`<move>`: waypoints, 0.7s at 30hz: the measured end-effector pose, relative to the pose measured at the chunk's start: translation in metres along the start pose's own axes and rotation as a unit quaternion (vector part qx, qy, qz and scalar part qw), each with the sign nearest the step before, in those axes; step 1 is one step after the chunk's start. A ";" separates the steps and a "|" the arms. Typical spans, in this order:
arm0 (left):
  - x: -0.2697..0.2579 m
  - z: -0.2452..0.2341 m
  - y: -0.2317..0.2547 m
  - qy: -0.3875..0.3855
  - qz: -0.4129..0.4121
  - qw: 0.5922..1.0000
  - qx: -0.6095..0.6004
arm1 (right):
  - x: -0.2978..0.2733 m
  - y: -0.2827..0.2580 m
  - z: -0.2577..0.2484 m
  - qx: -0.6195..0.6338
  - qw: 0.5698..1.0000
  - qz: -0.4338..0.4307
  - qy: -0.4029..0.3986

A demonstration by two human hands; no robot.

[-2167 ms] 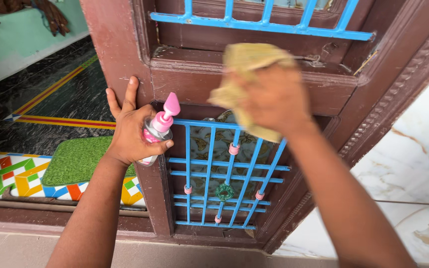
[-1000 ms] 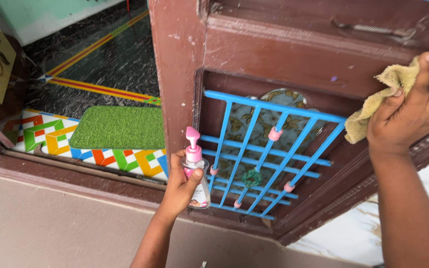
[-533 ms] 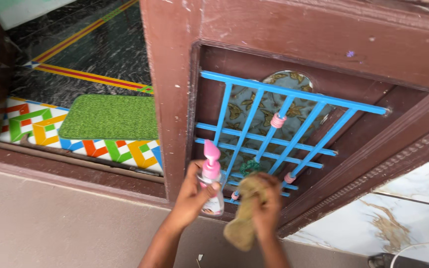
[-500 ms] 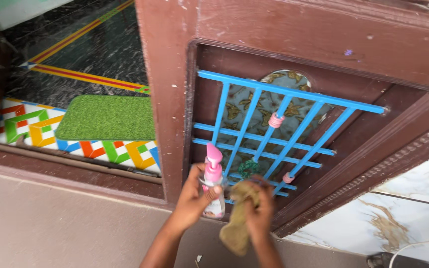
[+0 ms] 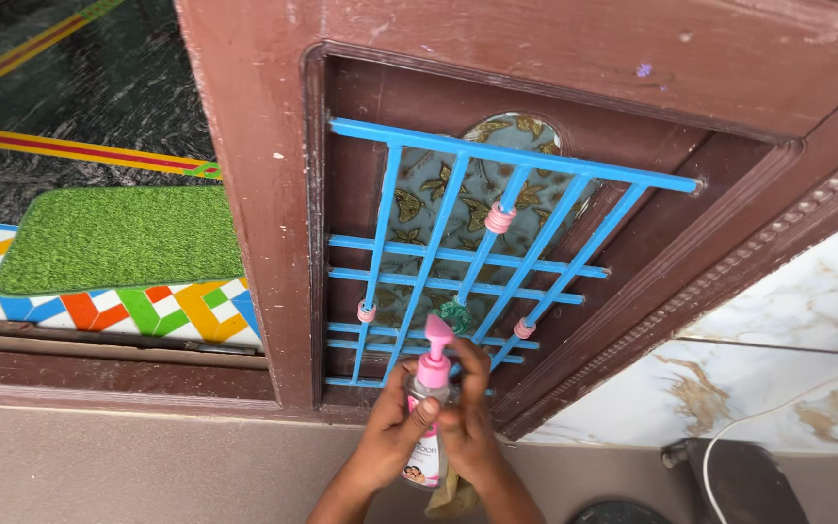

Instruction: The person cleans a brown door with blue metal grilles using a yellow cloth and a pink pump bottle. They wipe the door frame and grilles, then apply liquid from the bottle to the cloth and continue wiping the surface.

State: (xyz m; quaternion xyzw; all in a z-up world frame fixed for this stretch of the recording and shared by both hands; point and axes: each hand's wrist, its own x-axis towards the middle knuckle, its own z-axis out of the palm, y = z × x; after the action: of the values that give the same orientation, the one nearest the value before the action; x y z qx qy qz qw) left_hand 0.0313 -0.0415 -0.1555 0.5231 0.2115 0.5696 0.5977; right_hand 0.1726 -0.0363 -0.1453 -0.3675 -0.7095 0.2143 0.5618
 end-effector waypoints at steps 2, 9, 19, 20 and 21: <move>0.002 0.002 0.003 0.057 -0.013 0.998 -0.010 | 0.008 -0.025 -0.018 -0.274 0.959 -0.041 -0.053; -0.009 0.008 0.026 0.121 0.085 0.948 0.282 | 0.027 -0.058 -0.022 0.090 0.981 0.033 -0.171; -0.010 -0.021 0.052 0.217 0.147 0.934 0.242 | 0.074 -0.074 -0.054 0.132 0.990 -0.053 -0.003; -0.006 -0.024 0.057 0.230 0.153 0.930 0.243 | 0.080 -0.074 -0.052 0.121 0.990 -0.045 -0.048; -0.005 -0.028 0.063 0.241 0.146 0.917 0.283 | 0.087 -0.075 -0.052 0.103 0.993 -0.052 -0.025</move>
State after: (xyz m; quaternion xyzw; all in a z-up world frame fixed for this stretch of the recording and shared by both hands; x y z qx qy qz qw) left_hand -0.0223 -0.0474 -0.1125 0.5418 0.4228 0.6760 0.2659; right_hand 0.1923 -0.0234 -0.0218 -0.2651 -0.7159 0.2658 0.5887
